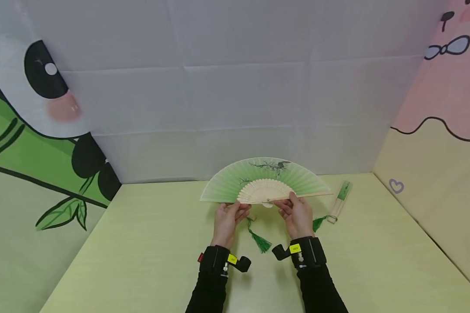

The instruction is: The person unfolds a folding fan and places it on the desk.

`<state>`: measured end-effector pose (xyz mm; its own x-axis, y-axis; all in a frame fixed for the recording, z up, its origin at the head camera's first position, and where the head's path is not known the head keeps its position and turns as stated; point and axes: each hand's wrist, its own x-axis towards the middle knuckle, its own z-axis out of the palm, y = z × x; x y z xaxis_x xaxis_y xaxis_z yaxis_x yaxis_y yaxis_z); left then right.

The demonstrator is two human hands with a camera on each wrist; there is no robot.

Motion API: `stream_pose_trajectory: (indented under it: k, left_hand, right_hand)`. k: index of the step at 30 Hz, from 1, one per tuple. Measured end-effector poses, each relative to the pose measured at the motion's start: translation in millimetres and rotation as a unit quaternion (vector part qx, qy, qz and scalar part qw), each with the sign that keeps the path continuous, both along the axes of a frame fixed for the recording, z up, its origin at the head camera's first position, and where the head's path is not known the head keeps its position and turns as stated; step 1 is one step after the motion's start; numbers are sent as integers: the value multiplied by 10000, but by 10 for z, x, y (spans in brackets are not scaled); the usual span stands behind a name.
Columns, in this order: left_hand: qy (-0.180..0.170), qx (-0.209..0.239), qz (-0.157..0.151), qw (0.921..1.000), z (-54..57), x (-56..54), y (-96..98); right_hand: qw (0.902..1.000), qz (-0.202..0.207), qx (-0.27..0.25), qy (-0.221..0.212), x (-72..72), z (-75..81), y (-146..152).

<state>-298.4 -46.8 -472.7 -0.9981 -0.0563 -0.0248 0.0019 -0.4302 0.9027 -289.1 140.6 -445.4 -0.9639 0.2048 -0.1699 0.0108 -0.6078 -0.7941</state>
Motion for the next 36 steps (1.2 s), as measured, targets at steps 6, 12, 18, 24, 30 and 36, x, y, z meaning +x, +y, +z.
stream_pose_trajectory:
  k: [6, 12, 18, 24, 30, 36]
  left_hand:
    - [31, 13, 85, 10000, -1, 20, -54]
    - [69, 129, 126, 9998, 4, 23, -95]
    - [184, 217, 161, 9995, 6, -12, -149]
    - [275, 228, 366, 9987, 37, -26, -411]
    - [258, 19, 566, 9981, 140, -104, -965]
    - [5, -630, 631, 9960, 189, -85, -1772]
  right_hand:
    - [10000, 40, 7, 5, 2, -10, -51]
    - [9996, 32, 268, 115, 20, 28, -111]
    - [9980, -35, 574, 247, 71, 83, -182]
    - [9979, 173, 546, 316, 76, 114, -425]
    - [9973, 692, -192, 166, 66, 127, -881]
    - [9835, 1516, -980, -142, 214, -28, -1535]
